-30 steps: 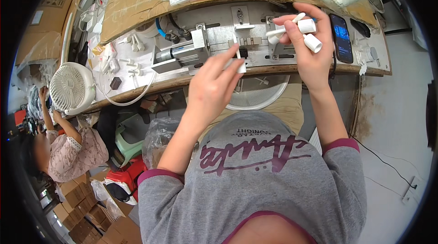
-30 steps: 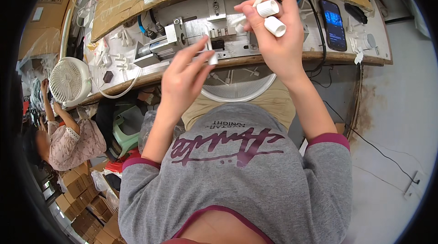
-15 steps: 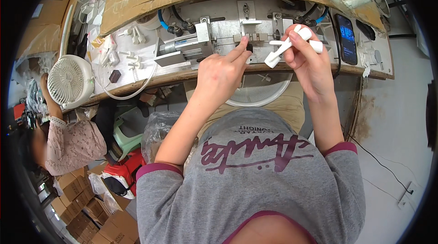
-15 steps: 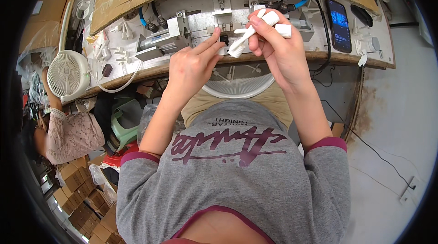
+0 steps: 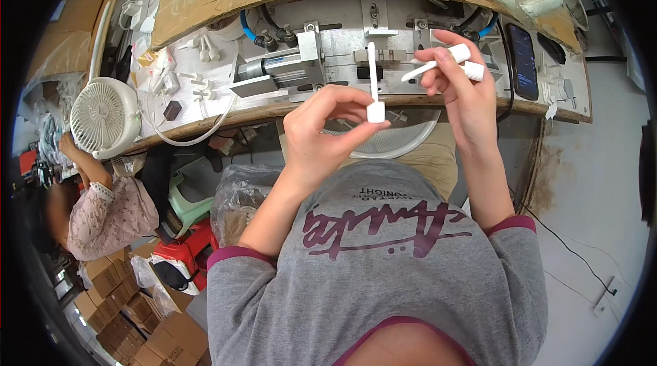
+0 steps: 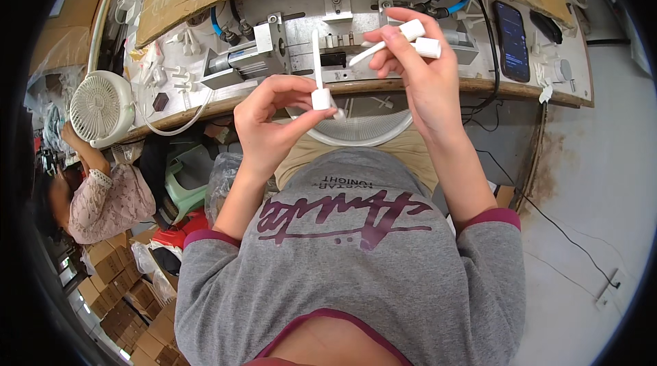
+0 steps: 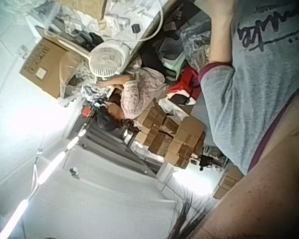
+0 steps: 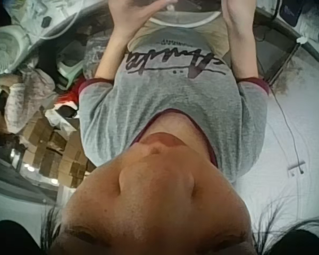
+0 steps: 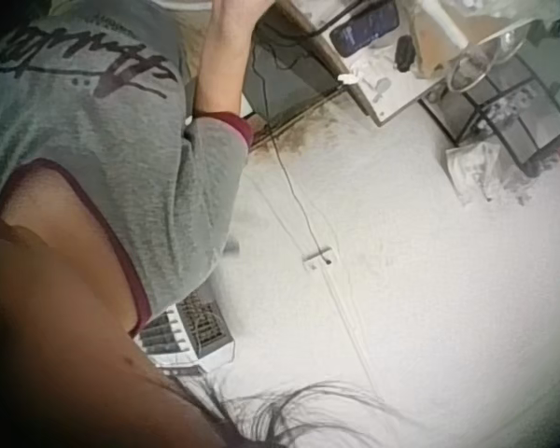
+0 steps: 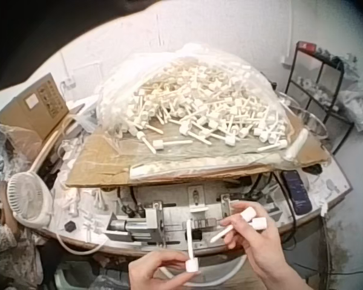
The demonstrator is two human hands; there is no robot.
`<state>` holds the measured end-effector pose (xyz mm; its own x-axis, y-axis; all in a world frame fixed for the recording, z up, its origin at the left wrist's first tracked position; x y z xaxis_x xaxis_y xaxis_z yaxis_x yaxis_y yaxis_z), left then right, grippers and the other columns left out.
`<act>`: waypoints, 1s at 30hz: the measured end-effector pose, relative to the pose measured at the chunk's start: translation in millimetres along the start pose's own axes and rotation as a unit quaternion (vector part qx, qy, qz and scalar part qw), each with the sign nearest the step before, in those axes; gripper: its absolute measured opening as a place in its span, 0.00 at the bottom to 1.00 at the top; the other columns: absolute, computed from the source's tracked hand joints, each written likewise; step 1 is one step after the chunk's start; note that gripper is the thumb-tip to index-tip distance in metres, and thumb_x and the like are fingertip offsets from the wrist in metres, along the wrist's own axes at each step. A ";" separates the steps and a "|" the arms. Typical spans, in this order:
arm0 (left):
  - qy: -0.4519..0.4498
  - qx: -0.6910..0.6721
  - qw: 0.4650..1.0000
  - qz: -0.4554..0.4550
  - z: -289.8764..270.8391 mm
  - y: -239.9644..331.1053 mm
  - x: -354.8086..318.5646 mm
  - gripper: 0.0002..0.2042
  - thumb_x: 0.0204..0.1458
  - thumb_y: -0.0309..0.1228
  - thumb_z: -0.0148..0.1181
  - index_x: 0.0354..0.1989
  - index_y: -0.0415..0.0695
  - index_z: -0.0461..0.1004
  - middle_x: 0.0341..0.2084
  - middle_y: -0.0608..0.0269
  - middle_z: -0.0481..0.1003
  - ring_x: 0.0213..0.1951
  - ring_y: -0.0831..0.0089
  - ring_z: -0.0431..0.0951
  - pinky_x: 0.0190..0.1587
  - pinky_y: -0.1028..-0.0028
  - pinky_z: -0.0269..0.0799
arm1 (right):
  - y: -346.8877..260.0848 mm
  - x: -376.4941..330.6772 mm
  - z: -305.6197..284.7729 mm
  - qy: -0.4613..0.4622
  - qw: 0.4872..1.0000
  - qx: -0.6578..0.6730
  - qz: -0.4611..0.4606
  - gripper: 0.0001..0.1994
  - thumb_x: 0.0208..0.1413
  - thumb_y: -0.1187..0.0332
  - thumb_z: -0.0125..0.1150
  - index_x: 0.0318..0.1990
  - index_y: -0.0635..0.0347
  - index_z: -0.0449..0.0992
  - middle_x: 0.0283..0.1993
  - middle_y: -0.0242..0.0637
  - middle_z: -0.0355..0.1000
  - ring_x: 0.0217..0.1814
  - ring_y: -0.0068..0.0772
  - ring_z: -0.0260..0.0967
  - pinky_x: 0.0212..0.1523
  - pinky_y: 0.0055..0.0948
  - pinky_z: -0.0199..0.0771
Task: Assembling small plastic components using a pneumatic workbench machine.
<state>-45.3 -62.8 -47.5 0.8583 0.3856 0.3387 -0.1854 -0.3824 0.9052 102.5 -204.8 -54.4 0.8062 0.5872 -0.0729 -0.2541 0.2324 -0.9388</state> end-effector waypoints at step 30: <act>-0.032 0.117 0.990 0.070 10.6 16.6 12.5 0.18 0.46 0.17 0.69 0.48 0.37 0.79 0.39 0.59 0.76 0.36 0.72 0.80 0.38 0.74 0.80 | -16.1 -31.7 31.9 -0.058 0.734 -0.471 -0.485 0.18 0.44 0.76 0.68 0.46 0.69 0.80 0.48 0.48 0.78 0.44 0.46 0.79 0.42 0.31 0.81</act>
<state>-32.6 -73.3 -31.0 0.8618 0.2634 0.4335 -0.1962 -0.6150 0.7637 64.0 -202.4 -26.2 0.2984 0.5743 0.7623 0.9365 -0.0222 -0.3499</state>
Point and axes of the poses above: each hand's wrist, its own x-axis towards the middle knuckle, its own z-axis out of the palm, y = z × x, the point moved 6 cm from there along x, towards the middle knuckle
